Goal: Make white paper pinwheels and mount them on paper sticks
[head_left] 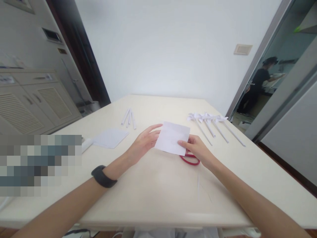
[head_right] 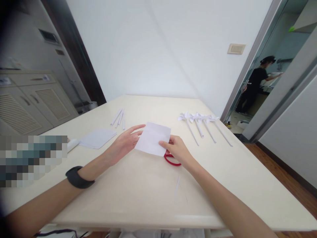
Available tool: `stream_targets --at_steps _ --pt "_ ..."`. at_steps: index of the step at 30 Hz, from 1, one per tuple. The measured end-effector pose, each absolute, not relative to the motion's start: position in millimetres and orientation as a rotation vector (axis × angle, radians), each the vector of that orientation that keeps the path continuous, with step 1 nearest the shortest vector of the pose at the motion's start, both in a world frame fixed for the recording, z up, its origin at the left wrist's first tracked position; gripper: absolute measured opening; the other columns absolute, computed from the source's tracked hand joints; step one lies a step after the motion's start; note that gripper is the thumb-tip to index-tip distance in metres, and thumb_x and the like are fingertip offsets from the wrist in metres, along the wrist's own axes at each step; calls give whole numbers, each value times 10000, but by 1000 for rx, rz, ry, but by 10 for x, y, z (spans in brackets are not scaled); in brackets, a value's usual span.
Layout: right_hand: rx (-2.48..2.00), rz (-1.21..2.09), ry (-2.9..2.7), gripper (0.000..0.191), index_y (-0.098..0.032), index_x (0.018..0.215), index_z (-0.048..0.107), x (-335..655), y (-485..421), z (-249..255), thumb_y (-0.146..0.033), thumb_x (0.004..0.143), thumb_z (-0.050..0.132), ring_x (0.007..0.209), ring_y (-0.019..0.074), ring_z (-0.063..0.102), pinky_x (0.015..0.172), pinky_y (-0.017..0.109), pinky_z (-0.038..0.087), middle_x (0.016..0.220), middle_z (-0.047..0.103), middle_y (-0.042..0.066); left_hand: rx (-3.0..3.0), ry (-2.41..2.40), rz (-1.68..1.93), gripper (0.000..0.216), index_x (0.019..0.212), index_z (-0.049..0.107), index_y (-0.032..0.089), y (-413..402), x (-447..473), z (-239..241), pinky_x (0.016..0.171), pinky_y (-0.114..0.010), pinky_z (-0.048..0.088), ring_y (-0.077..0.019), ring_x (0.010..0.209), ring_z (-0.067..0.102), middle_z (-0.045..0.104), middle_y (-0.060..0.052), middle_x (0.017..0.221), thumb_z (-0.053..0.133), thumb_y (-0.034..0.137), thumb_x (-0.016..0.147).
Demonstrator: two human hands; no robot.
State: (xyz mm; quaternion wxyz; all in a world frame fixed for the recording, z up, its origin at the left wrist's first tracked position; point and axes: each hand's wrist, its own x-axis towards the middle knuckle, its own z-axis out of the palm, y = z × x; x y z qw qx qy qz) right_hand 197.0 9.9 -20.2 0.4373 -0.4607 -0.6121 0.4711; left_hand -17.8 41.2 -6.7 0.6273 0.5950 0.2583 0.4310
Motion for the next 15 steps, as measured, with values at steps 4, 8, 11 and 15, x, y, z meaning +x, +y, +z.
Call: stream_targets --at_steps 4,8,11,15 --pt "-1176 1089 -1587 264 -158 718 557 1992 141 -270 -413 786 554 495 111 442 461 236 343 588 508 -8 1350 675 914 577 1287 426 251 431 -193 -84 884 -391 463 -261 1068 589 582 -125 1239 652 297 758" --pt "-1210 943 -1672 325 -168 651 544 1975 141 -268 -439 823 492 504 137 460 460 248 343 568 512 -1 1352 700 827 681 1330 368 232 446 -206 -105 903 -418 461 -262 1039 611 626 -135 1179 686 229 728" --pt "-1235 763 -1702 290 -176 796 614 1943 104 -226 -412 853 455 646 191 541 567 283 416 712 607 33 1368 710 749 598 1288 449 204 438 -187 -152 894 -420 473 -264 990 638 675 -124 1092 675 255 737" --pt "-1192 427 -1826 343 -256 1212 519 1911 30 -194 -273 892 396 945 227 579 823 347 450 1110 630 46 1373 711 704 479 1199 553 174 403 -149 -224 880 -408 485 -258 950 653 696 -118 1038 665 275 745"
